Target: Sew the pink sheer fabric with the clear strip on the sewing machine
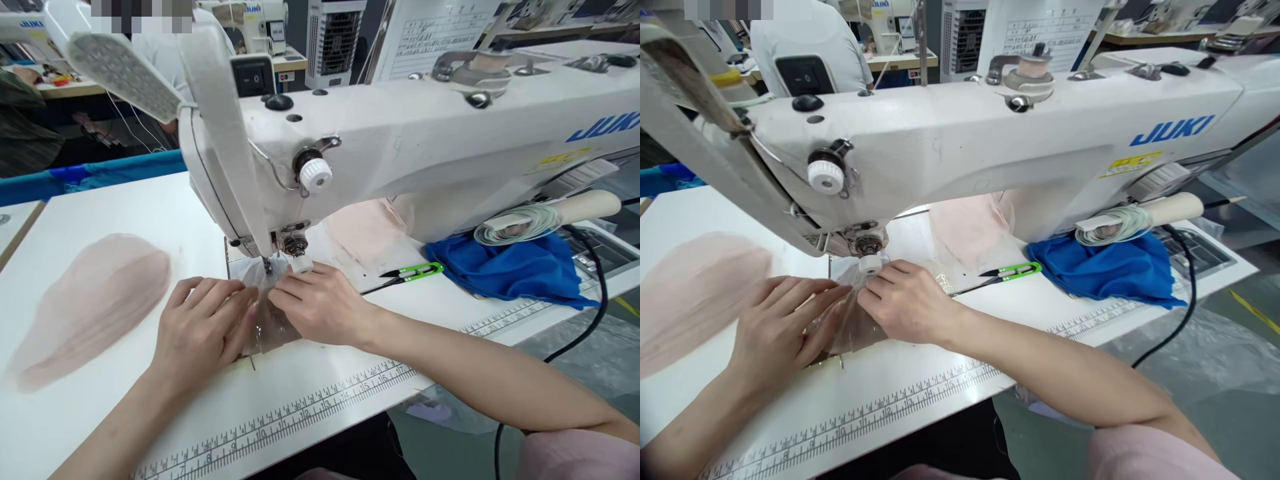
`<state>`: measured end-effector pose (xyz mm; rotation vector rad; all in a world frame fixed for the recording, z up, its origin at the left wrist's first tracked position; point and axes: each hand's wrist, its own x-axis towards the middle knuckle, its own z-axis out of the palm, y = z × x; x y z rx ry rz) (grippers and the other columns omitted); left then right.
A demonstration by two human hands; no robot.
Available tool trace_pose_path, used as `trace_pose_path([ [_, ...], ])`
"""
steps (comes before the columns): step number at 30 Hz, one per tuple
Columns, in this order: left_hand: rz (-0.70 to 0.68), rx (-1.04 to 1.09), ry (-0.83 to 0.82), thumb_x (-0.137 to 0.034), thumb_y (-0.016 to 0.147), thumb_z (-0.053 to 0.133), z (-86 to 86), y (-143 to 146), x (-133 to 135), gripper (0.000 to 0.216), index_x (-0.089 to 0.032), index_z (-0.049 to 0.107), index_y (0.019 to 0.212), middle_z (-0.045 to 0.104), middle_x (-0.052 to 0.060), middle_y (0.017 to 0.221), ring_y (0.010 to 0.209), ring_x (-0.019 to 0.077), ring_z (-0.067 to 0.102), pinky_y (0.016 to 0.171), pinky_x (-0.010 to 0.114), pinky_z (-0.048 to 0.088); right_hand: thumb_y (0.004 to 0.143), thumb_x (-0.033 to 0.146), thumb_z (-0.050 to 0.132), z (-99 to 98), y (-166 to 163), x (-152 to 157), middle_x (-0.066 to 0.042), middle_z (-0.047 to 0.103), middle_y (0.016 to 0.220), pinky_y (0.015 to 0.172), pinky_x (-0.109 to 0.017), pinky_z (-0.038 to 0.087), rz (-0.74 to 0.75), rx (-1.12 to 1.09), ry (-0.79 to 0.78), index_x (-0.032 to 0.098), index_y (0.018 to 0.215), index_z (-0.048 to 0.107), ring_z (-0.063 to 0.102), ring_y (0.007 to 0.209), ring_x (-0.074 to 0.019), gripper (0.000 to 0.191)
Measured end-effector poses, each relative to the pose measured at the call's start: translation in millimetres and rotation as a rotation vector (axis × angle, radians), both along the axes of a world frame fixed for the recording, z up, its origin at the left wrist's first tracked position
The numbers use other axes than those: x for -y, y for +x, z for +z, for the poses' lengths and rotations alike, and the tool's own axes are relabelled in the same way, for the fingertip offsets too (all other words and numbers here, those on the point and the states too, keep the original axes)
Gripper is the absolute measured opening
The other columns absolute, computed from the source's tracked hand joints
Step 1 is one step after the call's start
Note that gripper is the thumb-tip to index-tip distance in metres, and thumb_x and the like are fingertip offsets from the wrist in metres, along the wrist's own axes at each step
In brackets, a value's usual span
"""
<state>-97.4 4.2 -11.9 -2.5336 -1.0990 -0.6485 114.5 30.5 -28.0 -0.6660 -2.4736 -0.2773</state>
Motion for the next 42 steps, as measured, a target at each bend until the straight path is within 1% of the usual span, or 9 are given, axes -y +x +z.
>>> trace_pose_path([
  [3, -0.041, 0.015, -0.126, -0.016, 0.095, 0.048, -3.9, -1, -4, 0.026, -0.013, 0.063, 0.116, 0.071, 0.01, 0.116, 0.108, 0.0234, 0.065, 0.101, 0.044, 0.042, 0.093, 0.007, 0.042, 3.1, -1, 4, -0.007, 0.071, 0.096, 0.063, -0.029, 0.044, -0.006, 0.082, -0.121, 0.013, 0.097, 0.066, 0.062, 0.085, -0.0174, 0.025],
  [6, -0.055, 0.001, -0.227, -0.015, 0.098, 0.043, -9.8, -1, -9, 0.03, -0.014, 0.061, 0.122, 0.07, 0.008, 0.119, 0.11, 0.0209, 0.064, 0.111, 0.045, 0.035, 0.091, 0.005, 0.041, 3.7, 1, 4, -0.01, 0.069, 0.106, 0.062, -0.029, 0.045, -0.058, 0.177, -0.237, 0.012, 0.098, 0.065, 0.06, 0.089, -0.0187, 0.025],
  [9, -0.035, -0.014, -0.214, -0.018, 0.098, 0.044, -14.1, 1, -10, 0.031, -0.015, 0.062, 0.122, 0.069, 0.009, 0.112, 0.103, 0.022, 0.064, 0.107, 0.047, 0.039, 0.09, 0.005, 0.043, 2.0, 4, 0, -0.013, 0.069, 0.109, 0.071, -0.031, 0.047, -0.115, 0.186, -0.264, 0.01, 0.1, 0.064, 0.059, 0.093, -0.0205, 0.024],
  [12, -0.033, -0.062, -0.152, -0.024, 0.097, 0.048, -16.3, 5, -9, 0.031, -0.013, 0.065, 0.121, 0.068, 0.011, 0.109, 0.099, 0.0253, 0.063, 0.104, 0.05, 0.042, 0.089, 0.007, 0.044, 0.0, 7, -5, -0.013, 0.071, 0.1, 0.078, -0.035, 0.046, -0.159, 0.163, -0.226, 0.01, 0.1, 0.065, 0.058, 0.097, -0.0233, 0.024],
  [17, -0.03, -0.102, -0.124, -0.03, 0.098, 0.048, -17.4, 7, -5, 0.036, -0.012, 0.063, 0.124, 0.067, 0.014, 0.121, 0.114, 0.0286, 0.062, 0.111, 0.053, 0.038, 0.086, 0.007, 0.046, -1.8, 7, -8, -0.009, 0.071, 0.082, 0.077, -0.035, 0.044, -0.207, 0.139, -0.132, 0.011, 0.098, 0.067, 0.059, 0.094, -0.0232, 0.024],
  [20, -0.037, -0.126, -0.116, -0.034, 0.099, 0.045, -17.2, 7, -3, 0.04, -0.011, 0.059, 0.129, 0.067, 0.014, 0.126, 0.122, 0.0289, 0.059, 0.115, 0.054, 0.032, 0.088, 0.007, 0.046, -2.7, 6, -9, -0.011, 0.072, 0.087, 0.08, -0.035, 0.043, -0.219, 0.154, -0.102, 0.011, 0.098, 0.066, 0.06, 0.094, -0.0226, 0.023],
  [23, -0.028, -0.134, -0.096, -0.036, 0.1, 0.045, -17.0, 8, -2, 0.042, -0.01, 0.059, 0.13, 0.068, 0.014, 0.125, 0.121, 0.0295, 0.061, 0.116, 0.056, 0.031, 0.091, 0.008, 0.045, -3.9, 6, -9, -0.012, 0.072, 0.096, 0.084, -0.036, 0.043, -0.223, 0.174, -0.101, 0.011, 0.099, 0.065, 0.059, 0.096, -0.0224, 0.022],
  [38, 0.003, -0.112, -0.095, -0.039, 0.1, 0.044, -18.7, 11, 0, 0.042, -0.012, 0.059, 0.129, 0.066, 0.014, 0.126, 0.122, 0.0286, 0.061, 0.114, 0.056, 0.032, 0.091, 0.009, 0.047, -4.4, 5, -10, -0.009, 0.072, 0.086, 0.086, -0.036, 0.042, -0.245, 0.185, -0.052, 0.013, 0.092, 0.065, 0.061, 0.095, -0.022, 0.019],
  [42, 0.012, -0.108, -0.105, -0.039, 0.101, 0.042, -19.2, 10, 0, 0.042, -0.013, 0.059, 0.13, 0.065, 0.015, 0.128, 0.122, 0.0293, 0.06, 0.114, 0.057, 0.032, 0.091, 0.01, 0.048, -3.6, 5, -9, -0.01, 0.073, 0.093, 0.088, -0.036, 0.042, -0.242, 0.195, -0.069, 0.013, 0.092, 0.066, 0.061, 0.097, -0.0222, 0.018],
])
